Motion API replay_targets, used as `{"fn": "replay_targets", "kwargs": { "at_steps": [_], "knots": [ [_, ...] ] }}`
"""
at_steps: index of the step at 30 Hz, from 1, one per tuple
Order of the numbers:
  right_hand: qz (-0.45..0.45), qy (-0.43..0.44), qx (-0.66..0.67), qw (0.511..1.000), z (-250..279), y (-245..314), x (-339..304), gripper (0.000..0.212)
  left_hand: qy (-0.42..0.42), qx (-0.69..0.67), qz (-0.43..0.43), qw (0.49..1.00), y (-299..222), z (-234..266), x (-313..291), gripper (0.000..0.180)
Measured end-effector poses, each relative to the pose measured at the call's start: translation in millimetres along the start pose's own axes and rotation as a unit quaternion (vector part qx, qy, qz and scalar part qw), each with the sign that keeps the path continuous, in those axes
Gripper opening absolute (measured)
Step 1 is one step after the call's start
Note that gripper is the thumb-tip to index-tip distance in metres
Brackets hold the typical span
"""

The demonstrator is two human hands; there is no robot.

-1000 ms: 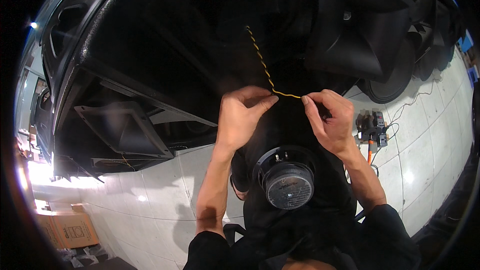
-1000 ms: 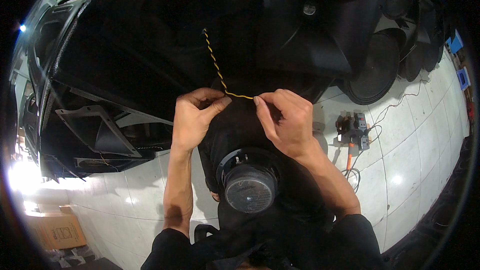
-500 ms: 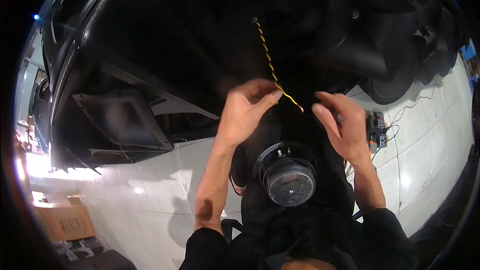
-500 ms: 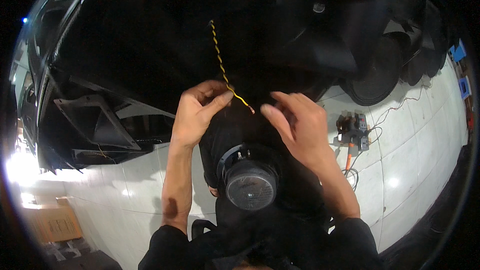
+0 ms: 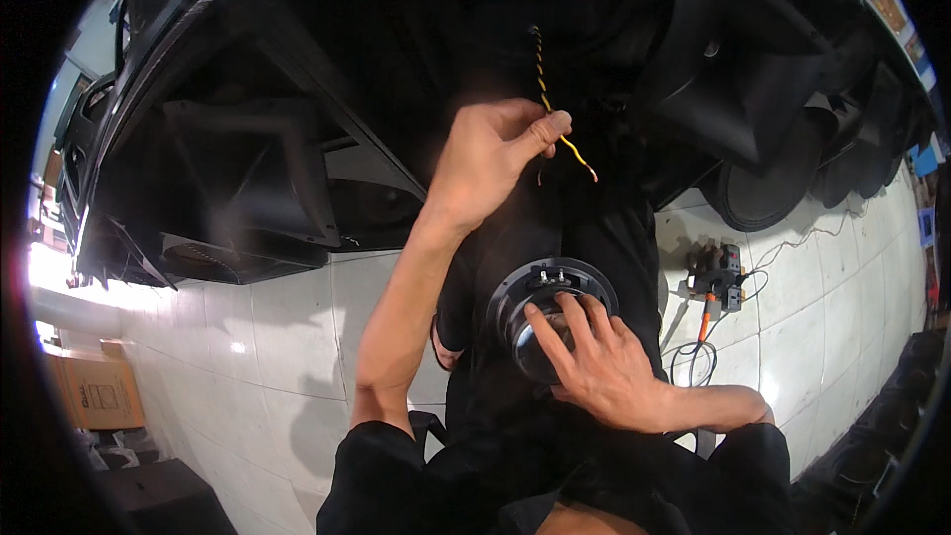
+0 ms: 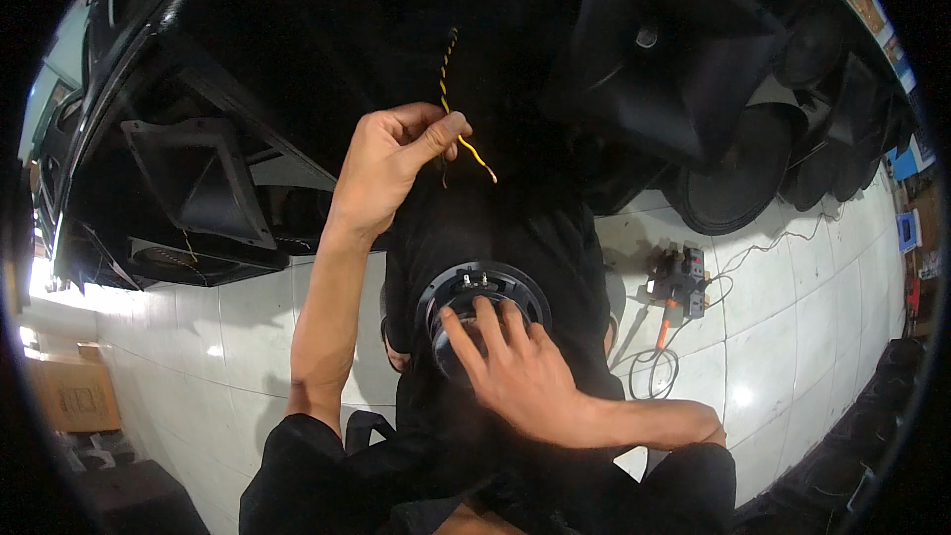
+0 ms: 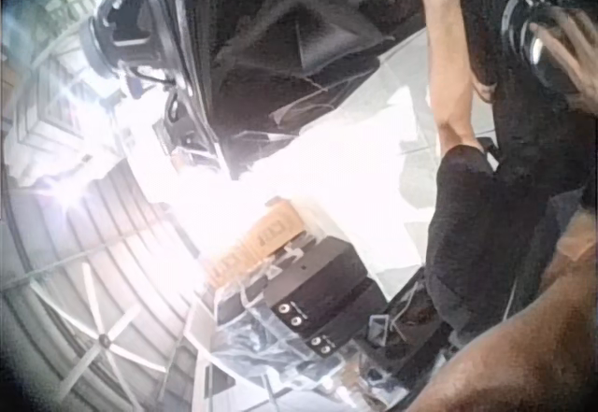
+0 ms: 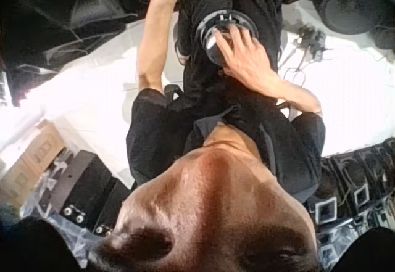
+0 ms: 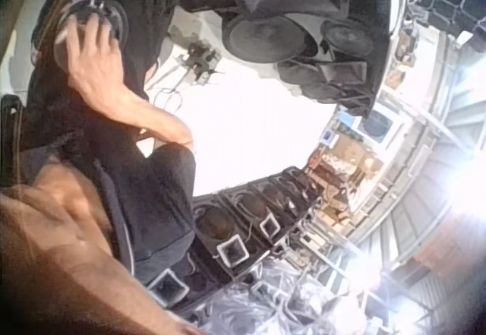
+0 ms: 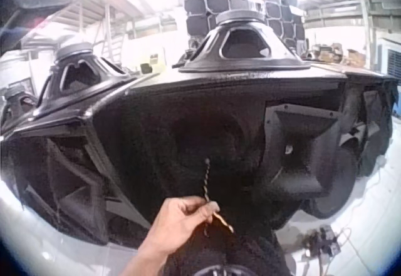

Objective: The person installs a speaker into a vehicle chassis. They connect wires to the speaker terminals, solder the connections using a soldering iron and solder wire, and then fit the speaker into the mounting cavity.

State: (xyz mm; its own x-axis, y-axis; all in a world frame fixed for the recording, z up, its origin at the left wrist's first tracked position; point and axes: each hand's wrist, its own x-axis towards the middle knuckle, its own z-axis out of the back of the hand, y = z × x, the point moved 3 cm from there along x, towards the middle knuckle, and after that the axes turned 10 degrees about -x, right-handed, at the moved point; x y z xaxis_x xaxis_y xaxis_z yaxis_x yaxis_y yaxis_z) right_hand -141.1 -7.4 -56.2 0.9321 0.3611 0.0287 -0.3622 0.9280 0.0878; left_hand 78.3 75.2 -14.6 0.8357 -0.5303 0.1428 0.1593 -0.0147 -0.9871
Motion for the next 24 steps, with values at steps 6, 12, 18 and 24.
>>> {"fn": "replay_targets", "kwargs": {
  "at_steps": [6,12,18,24],
  "knots": [
    [-0.012,-0.072,0.029,0.997,34,-11,6,0.094,0.007,-0.189,0.01,0.982,-11,12,4,0.031],
    [-0.071,-0.285,-0.048,0.955,51,-33,42,0.085,0.0,-0.28,0.004,0.96,-37,22,26,0.034],
    [-0.079,-0.366,-0.138,0.917,24,-51,82,0.087,-0.029,-0.169,-0.037,0.984,-49,16,32,0.042],
    [-0.055,-0.375,-0.183,0.907,9,-54,94,0.082,-0.026,-0.125,-0.034,0.991,-54,16,35,0.047]
  ]
}}
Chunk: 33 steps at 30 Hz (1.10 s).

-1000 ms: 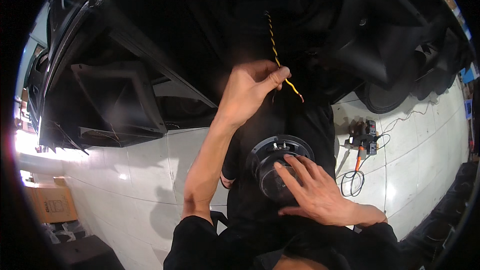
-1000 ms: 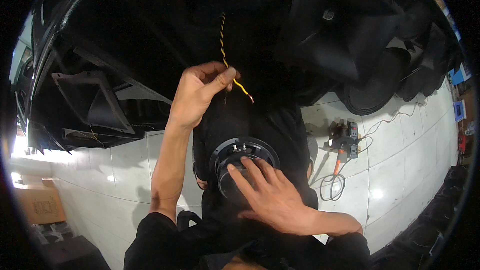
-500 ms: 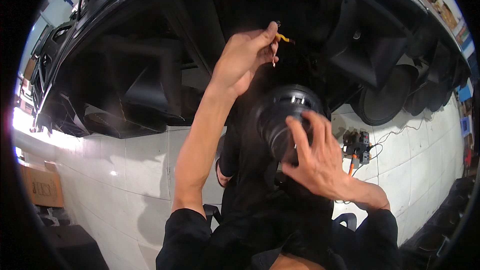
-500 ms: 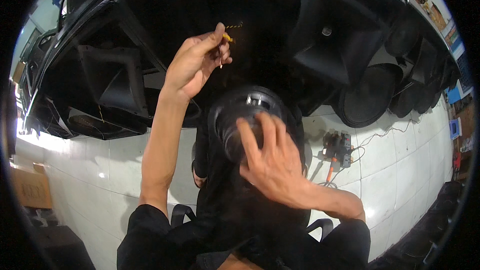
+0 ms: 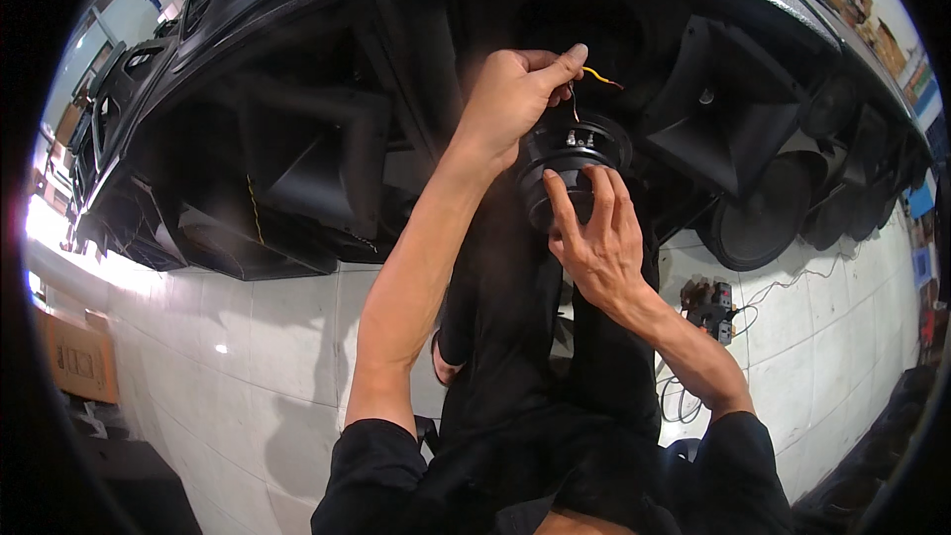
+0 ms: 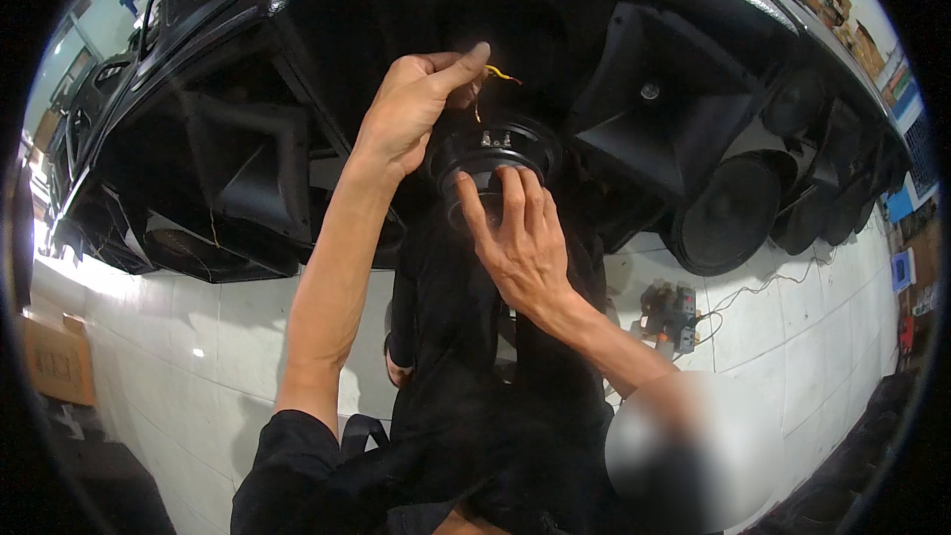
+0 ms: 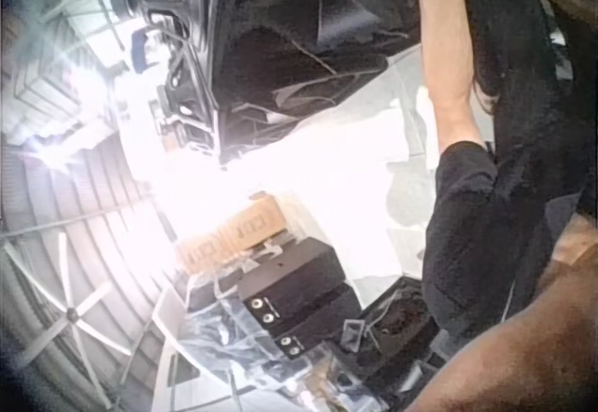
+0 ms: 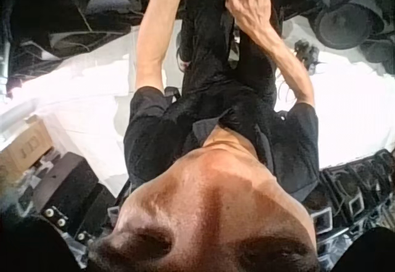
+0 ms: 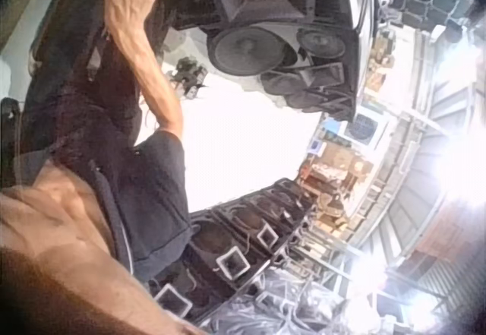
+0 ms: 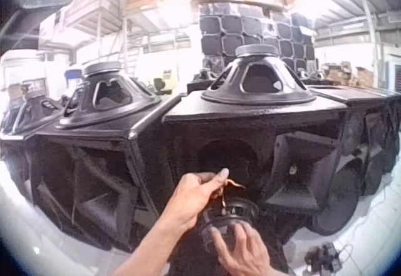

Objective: The person installs a speaker into a vehicle chassis. They connect wires to the speaker terminals, solder the connections using a soldering iron and solder wire, and then fit the speaker into the mounting cavity.

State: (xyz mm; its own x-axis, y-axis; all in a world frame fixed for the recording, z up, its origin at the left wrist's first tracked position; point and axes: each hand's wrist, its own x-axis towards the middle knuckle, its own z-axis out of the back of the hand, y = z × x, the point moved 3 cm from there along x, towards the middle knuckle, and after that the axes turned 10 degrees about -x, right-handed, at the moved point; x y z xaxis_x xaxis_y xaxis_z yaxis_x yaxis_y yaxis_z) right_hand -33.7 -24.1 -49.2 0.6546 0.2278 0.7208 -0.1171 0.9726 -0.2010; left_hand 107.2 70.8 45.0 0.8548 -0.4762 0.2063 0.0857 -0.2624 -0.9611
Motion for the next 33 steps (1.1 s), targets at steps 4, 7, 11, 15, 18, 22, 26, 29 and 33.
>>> {"fn": "replay_targets", "kwargs": {
  "at_steps": [4,7,11,15,18,22,26,29,33],
  "knots": [
    [0.012,0.027,-0.022,0.999,-16,-3,1,0.093,0.002,0.009,-0.01,1.0,1,-4,3,0.045],
    [0.016,0.07,-0.028,0.997,-22,-8,6,0.087,0.0,0.015,-0.021,1.0,1,-5,5,0.042],
    [0.052,0.061,-0.045,0.996,-34,-5,5,0.075,0.003,0.025,0.001,1.0,1,0,5,0.043],
    [0.082,0.078,-0.05,0.992,-39,-6,13,0.067,0.006,0.034,0.002,0.999,0,-3,2,0.043],
    [0.084,0.085,-0.05,0.992,-46,-14,7,0.064,0.024,0.023,-0.007,0.999,3,-2,3,0.043],
    [0.092,0.11,-0.05,0.988,-51,-16,4,0.062,0.024,0.016,-0.005,1.0,7,1,0,0.044],
    [0.106,0.091,-0.06,0.988,-52,-20,3,0.071,0.023,-0.003,0.004,1.0,9,3,-4,0.045],
    [0.109,0.089,-0.069,0.988,-54,-19,4,0.076,0.027,-0.004,0.014,1.0,10,7,-9,0.045],
    [0.106,0.099,-0.081,0.986,-57,-19,3,0.083,0.027,-0.001,0.016,1.0,12,7,-10,0.044]
  ]
}}
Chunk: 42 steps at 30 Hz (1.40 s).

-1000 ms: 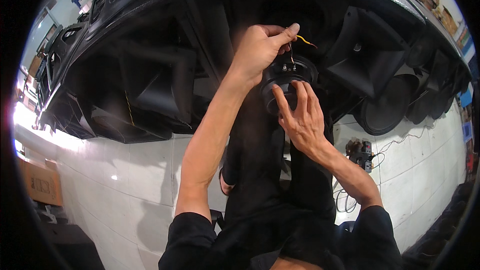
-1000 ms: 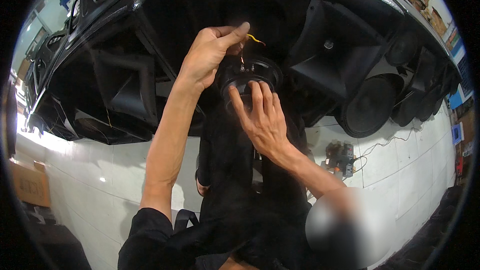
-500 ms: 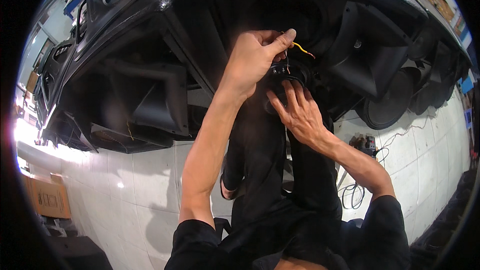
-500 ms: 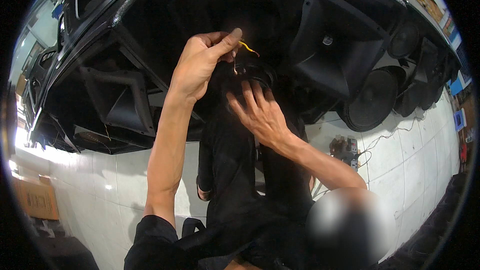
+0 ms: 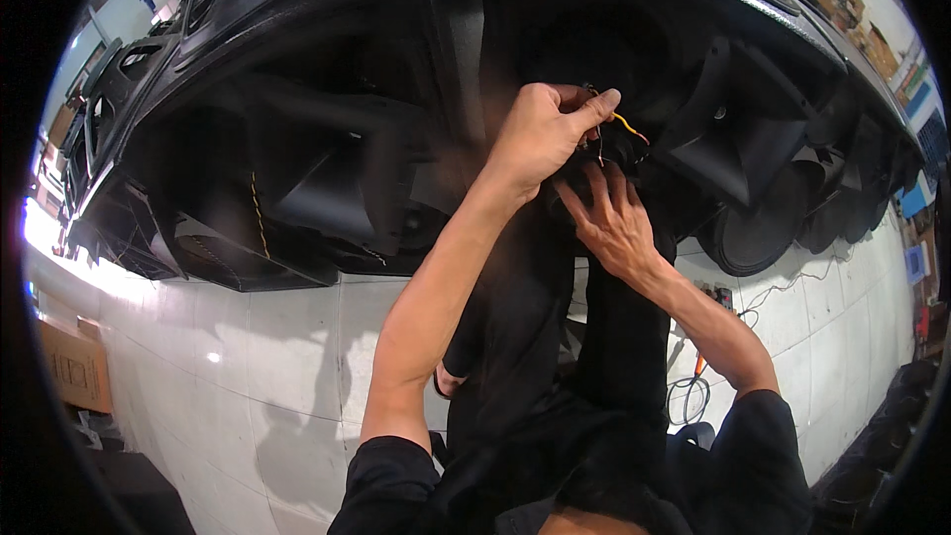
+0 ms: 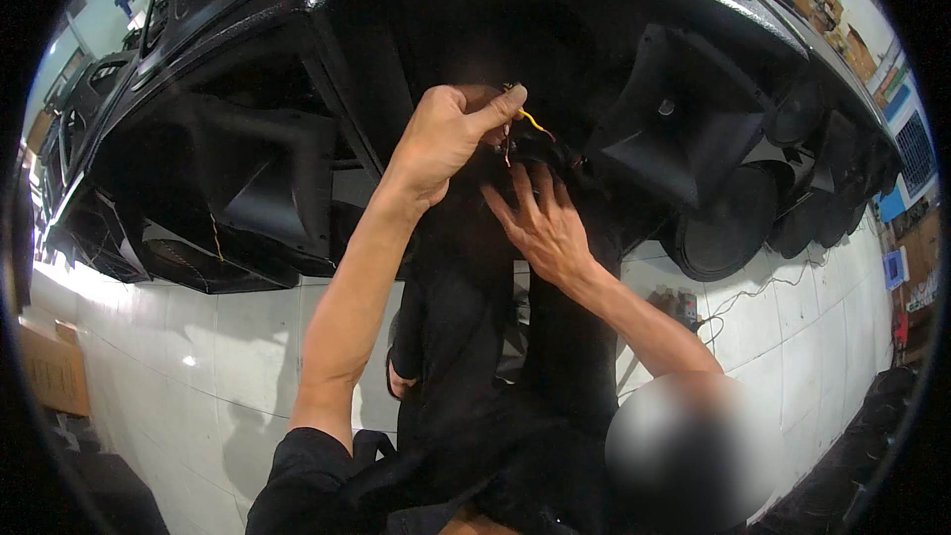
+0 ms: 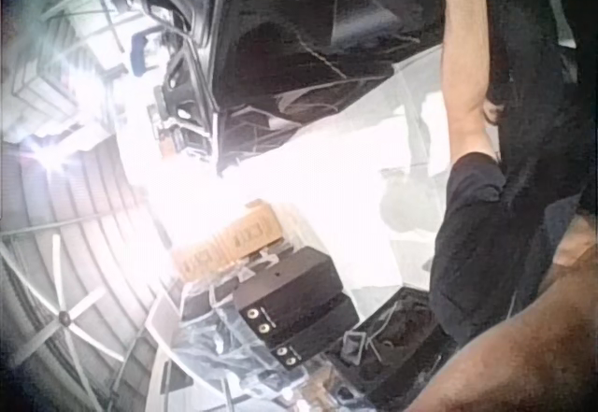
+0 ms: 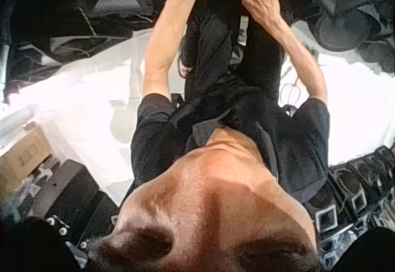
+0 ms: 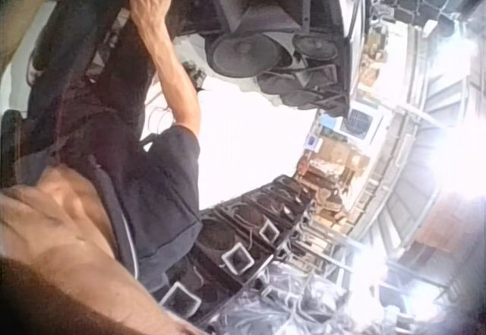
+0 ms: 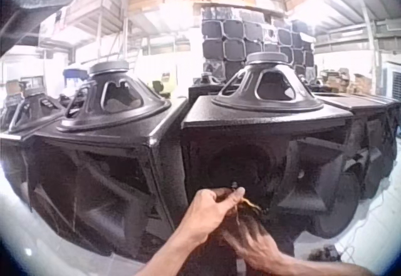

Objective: The person installs a speaker into a vehicle chassis. They connect wires to the speaker terminals, solder the connections using a soldering iron and solder wire, and then fit the speaker into the mounting cavity.

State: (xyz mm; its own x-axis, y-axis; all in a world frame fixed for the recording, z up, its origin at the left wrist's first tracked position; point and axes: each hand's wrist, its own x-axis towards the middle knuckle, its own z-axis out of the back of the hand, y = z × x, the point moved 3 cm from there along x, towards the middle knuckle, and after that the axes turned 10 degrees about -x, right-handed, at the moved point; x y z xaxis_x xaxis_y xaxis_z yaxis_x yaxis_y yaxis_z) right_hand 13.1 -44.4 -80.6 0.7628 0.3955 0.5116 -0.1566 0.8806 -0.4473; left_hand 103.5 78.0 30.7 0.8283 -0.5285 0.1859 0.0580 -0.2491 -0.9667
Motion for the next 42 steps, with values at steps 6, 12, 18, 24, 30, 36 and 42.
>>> {"fn": "replay_targets", "kwargs": {
  "at_steps": [6,12,18,24,30,36,42],
  "knots": [
    [-0.048,-0.008,0.058,0.997,-7,-5,-8,0.096,-0.006,0.013,-0.01,1.0,-1,14,2,0.04],
    [-0.065,0.015,0.065,0.996,1,-6,-8,0.101,-0.049,0.025,-0.024,0.998,7,17,-2,0.032],
    [-0.198,-0.074,0.255,0.943,43,-33,-16,0.07,-0.064,-0.048,-0.001,0.997,28,20,-14,0.026],
    [-0.269,-0.168,0.418,0.851,65,-51,-3,0.025,-0.042,-0.027,0.005,0.999,41,12,-18,0.025],
    [-0.284,-0.157,0.421,0.847,48,-37,-1,0.013,-0.044,0.011,0.012,0.999,42,5,-25,0.023],
    [-0.196,-0.181,0.419,0.868,47,-28,-2,0.021,-0.043,-0.052,0.031,0.997,50,14,-36,0.023],
    [-0.203,-0.142,0.509,0.824,46,-19,-8,0.029,-0.027,-0.198,0.101,0.975,55,12,-45,0.029]
  ]
}}
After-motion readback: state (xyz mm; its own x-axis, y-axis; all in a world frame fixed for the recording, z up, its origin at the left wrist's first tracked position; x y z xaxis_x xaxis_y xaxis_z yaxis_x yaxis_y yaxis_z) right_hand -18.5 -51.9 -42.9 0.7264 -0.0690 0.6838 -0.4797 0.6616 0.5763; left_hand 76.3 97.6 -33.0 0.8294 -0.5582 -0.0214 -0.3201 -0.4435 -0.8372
